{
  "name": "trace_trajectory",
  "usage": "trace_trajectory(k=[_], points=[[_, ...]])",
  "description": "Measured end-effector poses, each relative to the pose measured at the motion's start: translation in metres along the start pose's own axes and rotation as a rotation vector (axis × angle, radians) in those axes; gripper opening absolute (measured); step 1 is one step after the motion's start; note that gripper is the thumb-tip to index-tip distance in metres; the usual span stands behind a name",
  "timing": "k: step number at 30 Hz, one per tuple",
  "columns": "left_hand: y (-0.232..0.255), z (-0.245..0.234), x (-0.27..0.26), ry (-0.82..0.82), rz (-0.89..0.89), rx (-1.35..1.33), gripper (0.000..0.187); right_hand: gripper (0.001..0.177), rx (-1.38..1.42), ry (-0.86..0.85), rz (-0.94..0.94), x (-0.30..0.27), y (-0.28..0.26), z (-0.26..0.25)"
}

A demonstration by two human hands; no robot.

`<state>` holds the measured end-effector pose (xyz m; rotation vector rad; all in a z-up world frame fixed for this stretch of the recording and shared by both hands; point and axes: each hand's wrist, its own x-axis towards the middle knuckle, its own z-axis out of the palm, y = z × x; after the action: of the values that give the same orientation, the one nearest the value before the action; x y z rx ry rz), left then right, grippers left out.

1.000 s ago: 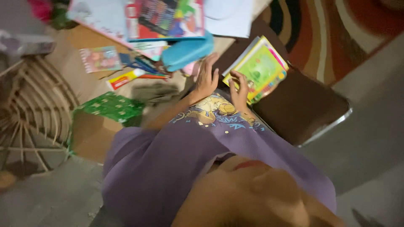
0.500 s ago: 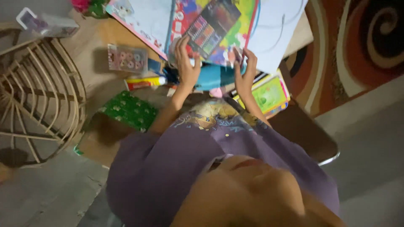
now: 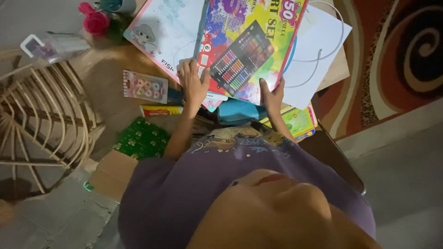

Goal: Organizing stationery, books, and craft supplies on a desk.

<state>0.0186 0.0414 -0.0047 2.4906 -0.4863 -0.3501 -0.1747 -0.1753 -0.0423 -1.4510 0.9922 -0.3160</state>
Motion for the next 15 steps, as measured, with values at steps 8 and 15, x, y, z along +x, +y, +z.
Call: trace_trajectory(k=[8,15], points=[[-0.013,0.006,-0.001,0.135,0.080,-0.110,0.045,0.050,-0.023,0.013,-0.104,-0.013,-0.023,0.000],[-0.014,0.004,-0.031,-0.036,-0.076,-0.691,0.032,0.053,0.026,0.056,-0.201,-0.056,-0.046,-0.019]])
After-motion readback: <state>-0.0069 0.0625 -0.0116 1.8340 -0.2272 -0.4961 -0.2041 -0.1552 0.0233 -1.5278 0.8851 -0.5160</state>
